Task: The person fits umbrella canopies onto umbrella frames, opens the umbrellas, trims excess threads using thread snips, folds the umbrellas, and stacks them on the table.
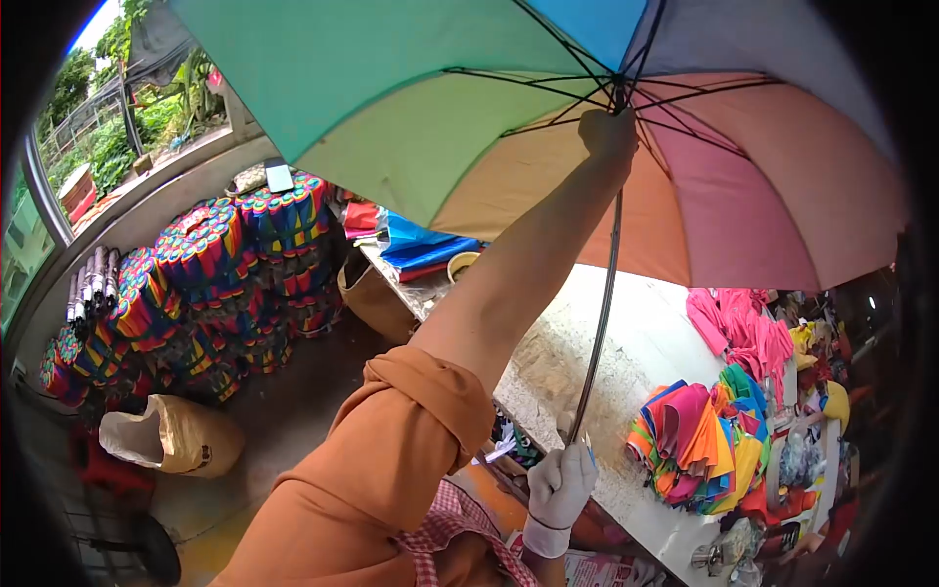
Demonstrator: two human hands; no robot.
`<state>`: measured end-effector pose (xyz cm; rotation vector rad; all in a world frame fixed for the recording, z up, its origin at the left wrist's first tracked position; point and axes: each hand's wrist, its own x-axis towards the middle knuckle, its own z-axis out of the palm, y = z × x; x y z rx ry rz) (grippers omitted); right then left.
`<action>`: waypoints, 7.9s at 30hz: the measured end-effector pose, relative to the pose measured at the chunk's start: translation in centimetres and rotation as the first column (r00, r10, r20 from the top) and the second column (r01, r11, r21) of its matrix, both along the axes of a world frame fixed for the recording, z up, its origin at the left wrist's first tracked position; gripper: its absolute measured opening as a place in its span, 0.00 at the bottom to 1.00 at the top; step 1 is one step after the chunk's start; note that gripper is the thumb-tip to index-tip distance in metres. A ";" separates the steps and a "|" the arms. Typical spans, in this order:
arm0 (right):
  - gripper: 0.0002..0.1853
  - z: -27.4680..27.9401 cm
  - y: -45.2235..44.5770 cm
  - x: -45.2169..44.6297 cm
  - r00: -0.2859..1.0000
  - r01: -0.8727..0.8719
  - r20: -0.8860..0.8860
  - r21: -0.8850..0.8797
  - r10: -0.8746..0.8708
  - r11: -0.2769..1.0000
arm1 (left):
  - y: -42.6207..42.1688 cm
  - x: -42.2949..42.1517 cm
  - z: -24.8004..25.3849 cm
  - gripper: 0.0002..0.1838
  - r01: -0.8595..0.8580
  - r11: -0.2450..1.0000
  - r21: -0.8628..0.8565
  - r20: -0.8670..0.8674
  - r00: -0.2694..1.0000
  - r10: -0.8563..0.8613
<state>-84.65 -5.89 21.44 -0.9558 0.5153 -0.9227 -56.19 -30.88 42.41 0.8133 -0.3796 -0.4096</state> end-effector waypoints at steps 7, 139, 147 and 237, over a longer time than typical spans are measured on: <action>0.23 0.8 -0.4 -1.9 0.442 -0.659 0.859 0.114 0.260 0.744 | -0.4 -5.5 3.0 0.12 0.796 0.334 -0.505 0.165 0.469 -0.868; 0.14 -19.3 -10.7 -22.2 0.808 0.586 -0.167 0.322 -0.564 0.744 | 24.7 -21.5 -45.7 0.09 0.243 0.439 0.865 0.067 0.811 -0.581; 0.23 -16.8 -4.1 -12.6 0.473 -0.243 -0.773 -0.576 -0.423 0.781 | 24.8 -21.7 -46.0 0.07 0.029 0.492 0.870 0.298 0.764 -0.573; 0.10 -9.0 -22.0 7.4 0.535 0.598 -0.535 -0.307 -0.654 0.741 | -7.2 33.3 -19.1 0.17 -0.426 0.738 0.523 0.778 0.593 -0.209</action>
